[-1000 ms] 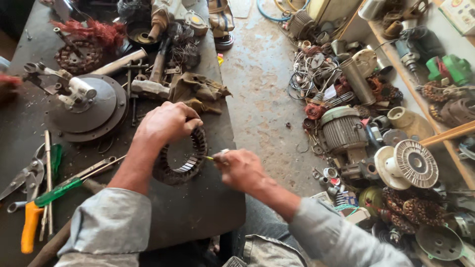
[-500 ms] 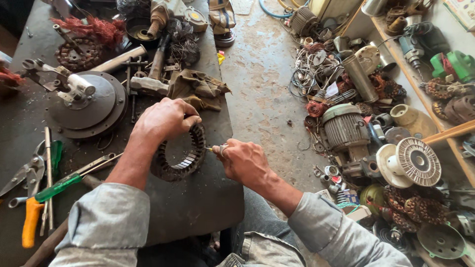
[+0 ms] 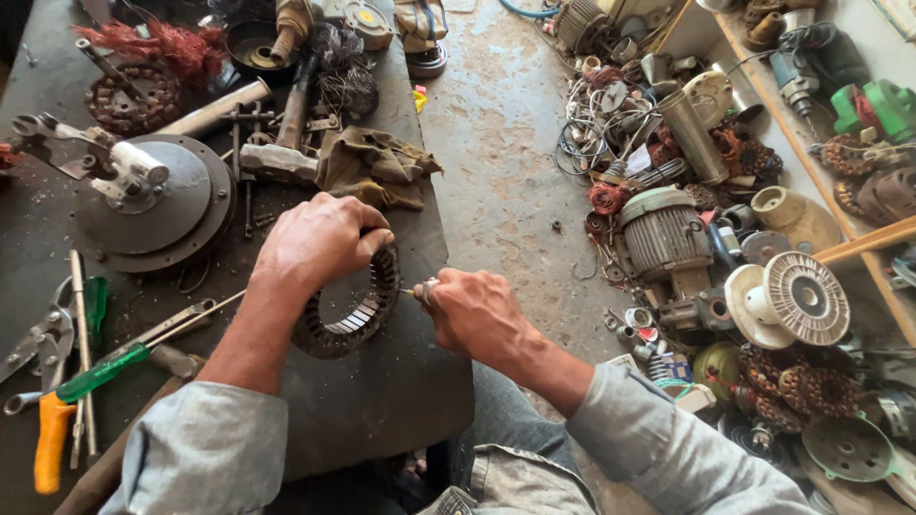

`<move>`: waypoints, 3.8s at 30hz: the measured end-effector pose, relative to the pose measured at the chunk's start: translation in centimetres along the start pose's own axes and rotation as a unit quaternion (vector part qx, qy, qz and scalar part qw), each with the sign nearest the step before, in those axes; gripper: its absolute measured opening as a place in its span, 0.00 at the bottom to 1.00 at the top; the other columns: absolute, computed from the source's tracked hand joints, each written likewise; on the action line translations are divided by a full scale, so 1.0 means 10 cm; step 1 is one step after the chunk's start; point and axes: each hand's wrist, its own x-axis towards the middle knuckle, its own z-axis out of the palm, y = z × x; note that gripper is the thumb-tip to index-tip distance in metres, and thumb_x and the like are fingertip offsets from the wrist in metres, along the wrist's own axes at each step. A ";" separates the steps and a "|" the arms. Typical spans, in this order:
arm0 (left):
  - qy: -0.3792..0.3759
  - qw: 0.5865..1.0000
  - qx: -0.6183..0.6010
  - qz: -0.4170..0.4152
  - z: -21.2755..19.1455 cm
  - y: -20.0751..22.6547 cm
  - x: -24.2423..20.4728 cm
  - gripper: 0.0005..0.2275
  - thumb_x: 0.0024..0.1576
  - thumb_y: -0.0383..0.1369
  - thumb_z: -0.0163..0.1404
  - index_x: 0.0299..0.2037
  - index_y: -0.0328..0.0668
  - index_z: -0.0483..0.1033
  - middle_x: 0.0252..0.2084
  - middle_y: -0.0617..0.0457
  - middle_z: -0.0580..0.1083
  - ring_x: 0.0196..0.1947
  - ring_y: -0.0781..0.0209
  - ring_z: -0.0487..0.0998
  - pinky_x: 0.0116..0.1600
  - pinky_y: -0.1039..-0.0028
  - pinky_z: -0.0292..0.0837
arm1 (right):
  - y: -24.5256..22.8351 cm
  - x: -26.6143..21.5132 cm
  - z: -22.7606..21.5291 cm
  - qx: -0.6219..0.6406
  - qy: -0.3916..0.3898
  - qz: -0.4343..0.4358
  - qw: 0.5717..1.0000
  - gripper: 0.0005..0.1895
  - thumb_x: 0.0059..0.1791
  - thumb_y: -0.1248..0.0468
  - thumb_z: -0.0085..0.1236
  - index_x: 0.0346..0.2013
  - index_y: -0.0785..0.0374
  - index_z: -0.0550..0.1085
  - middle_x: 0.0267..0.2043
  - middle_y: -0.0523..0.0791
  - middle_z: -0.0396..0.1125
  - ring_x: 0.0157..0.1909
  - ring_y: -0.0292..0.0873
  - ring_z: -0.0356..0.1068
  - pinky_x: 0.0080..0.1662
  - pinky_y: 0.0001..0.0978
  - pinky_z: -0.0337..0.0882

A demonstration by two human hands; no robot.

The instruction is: The person cleans a cylindrical metal motor part with a cloth, wiping the exterior and interior surfaces. They then use a yellow-handled screwdriver to scrape and clean the inner slots of the part while holding it on the workbench.

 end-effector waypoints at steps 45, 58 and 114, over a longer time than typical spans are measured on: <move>0.045 0.998 0.040 0.023 0.07 0.29 -0.22 0.10 0.57 0.43 0.54 0.41 0.54 0.85 0.36 0.45 0.81 0.37 0.44 0.82 0.45 0.57 0.78 | 0.53 -0.04 0.99 0.476 0.026 0.089 0.875 0.09 0.50 0.69 0.64 0.45 0.62 0.81 0.30 0.44 0.73 0.31 0.38 0.72 0.33 0.33 0.71; 0.076 0.996 0.009 0.055 0.06 0.15 -0.28 0.10 0.57 0.43 0.54 0.41 0.54 0.85 0.35 0.47 0.81 0.37 0.45 0.82 0.44 0.57 0.78 | 0.14 0.00 0.61 0.221 0.033 0.081 0.971 0.05 0.48 0.65 0.62 0.36 0.61 0.82 0.27 0.45 0.75 0.24 0.36 0.72 0.29 0.33 0.73; -0.025 0.992 -0.120 -0.041 0.08 -0.48 0.10 0.14 0.55 0.45 0.57 0.46 0.53 0.85 0.42 0.42 0.81 0.44 0.45 0.83 0.52 0.62 0.77 | -0.17 0.11 -0.01 0.218 0.024 0.124 0.968 0.10 0.47 0.64 0.60 0.42 0.60 0.80 0.35 0.53 0.76 0.36 0.54 0.78 0.41 0.42 0.77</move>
